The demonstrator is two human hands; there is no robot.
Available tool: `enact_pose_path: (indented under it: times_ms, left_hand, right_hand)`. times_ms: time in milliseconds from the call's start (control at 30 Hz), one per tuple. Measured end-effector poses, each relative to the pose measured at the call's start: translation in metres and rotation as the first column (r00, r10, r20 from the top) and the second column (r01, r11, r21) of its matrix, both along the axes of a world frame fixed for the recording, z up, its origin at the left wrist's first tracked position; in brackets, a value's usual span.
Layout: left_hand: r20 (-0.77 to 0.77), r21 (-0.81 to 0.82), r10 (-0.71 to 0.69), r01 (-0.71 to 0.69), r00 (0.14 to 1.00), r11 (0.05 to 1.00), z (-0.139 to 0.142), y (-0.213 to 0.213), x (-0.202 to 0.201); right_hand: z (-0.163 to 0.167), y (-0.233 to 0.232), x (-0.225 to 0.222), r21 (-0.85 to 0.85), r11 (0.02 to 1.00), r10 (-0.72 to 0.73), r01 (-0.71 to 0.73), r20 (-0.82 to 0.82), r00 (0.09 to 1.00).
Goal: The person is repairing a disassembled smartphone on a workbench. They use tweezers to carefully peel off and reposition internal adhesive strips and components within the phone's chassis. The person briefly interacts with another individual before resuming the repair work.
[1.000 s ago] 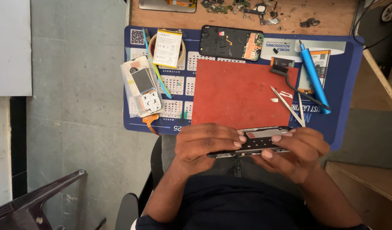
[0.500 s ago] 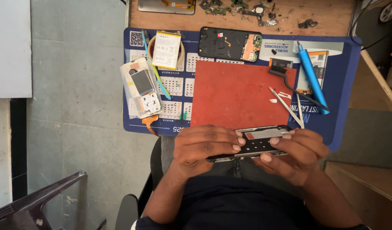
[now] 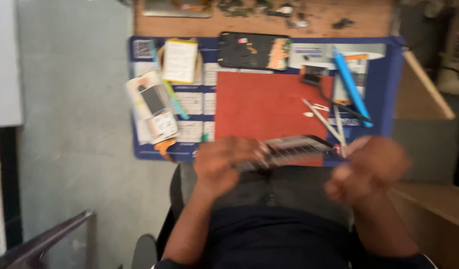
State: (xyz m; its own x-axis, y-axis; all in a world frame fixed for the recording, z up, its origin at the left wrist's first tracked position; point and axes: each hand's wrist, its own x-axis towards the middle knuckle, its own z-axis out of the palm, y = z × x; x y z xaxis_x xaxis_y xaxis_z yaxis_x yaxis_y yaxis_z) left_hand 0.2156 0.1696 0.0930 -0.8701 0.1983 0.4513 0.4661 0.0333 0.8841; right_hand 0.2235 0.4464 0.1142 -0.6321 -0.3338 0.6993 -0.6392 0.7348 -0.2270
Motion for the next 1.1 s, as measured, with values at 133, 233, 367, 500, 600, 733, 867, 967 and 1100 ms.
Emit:
enact_pose_path:
  times_ms: [133, 233, 367, 500, 600, 733, 867, 967, 1100]
  left_hand:
    - [0.247, -0.061, 0.100, -0.088, 0.964, 0.994, -0.051, 0.001, -0.014]
    - [0.367, 0.059, 0.016, -0.040, 0.930, 0.997, -0.083, 0.007, -0.015]
    - [0.403, 0.149, -0.058, -0.003, 0.913, 0.989, -0.104, 0.004, -0.018]
    - [0.406, 0.169, -0.100, 0.033, 0.908, 0.985, -0.106, 0.000, -0.020]
    - [0.405, 0.184, -0.122, 0.049, 0.906, 0.982, -0.105, -0.001, -0.022]
    - [0.411, 0.191, -0.143, 0.068, 0.900, 0.979, -0.105, -0.002, -0.022]
    - [0.366, 0.119, -0.143, 0.106, 0.919, 0.987, -0.107, -0.002, -0.022]
    - [0.294, 0.138, -0.178, 0.142, 0.939, 0.980, -0.109, -0.001, -0.022]
    - [0.282, 0.116, -0.177, 0.150, 0.943, 0.982, -0.110, -0.001, -0.022]
  right_hand:
    - [0.003, 0.021, -0.024, -0.092, 0.970, -0.204, 0.225, 0.195, 0.959]
    - [-0.007, 0.031, -0.045, -0.087, 0.966, -0.169, 0.242, 0.493, 0.853]
    - [-0.028, 0.029, -0.063, 0.251, 0.938, -0.345, 0.239, 0.622, 0.703]
    - [-0.042, 0.019, -0.067, 0.287, 0.945, -0.312, 0.154, 0.658, 0.685]
    - [-0.047, 0.011, -0.067, 0.227, 0.960, -0.276, 0.163, 0.668, 0.691]
    - [-0.050, 0.006, -0.067, 0.257, 0.951, -0.299, 0.171, 0.629, 0.717]
    - [-0.047, 0.002, -0.066, 0.279, 0.951, -0.275, 0.137, 0.549, 0.789]
    - [-0.039, -0.001, -0.062, 0.056, 0.990, -0.136, 0.130, 0.621, 0.772]
    - [-0.021, -0.009, -0.052, -0.020, 0.999, 0.042, -0.037, 0.534, 0.844]
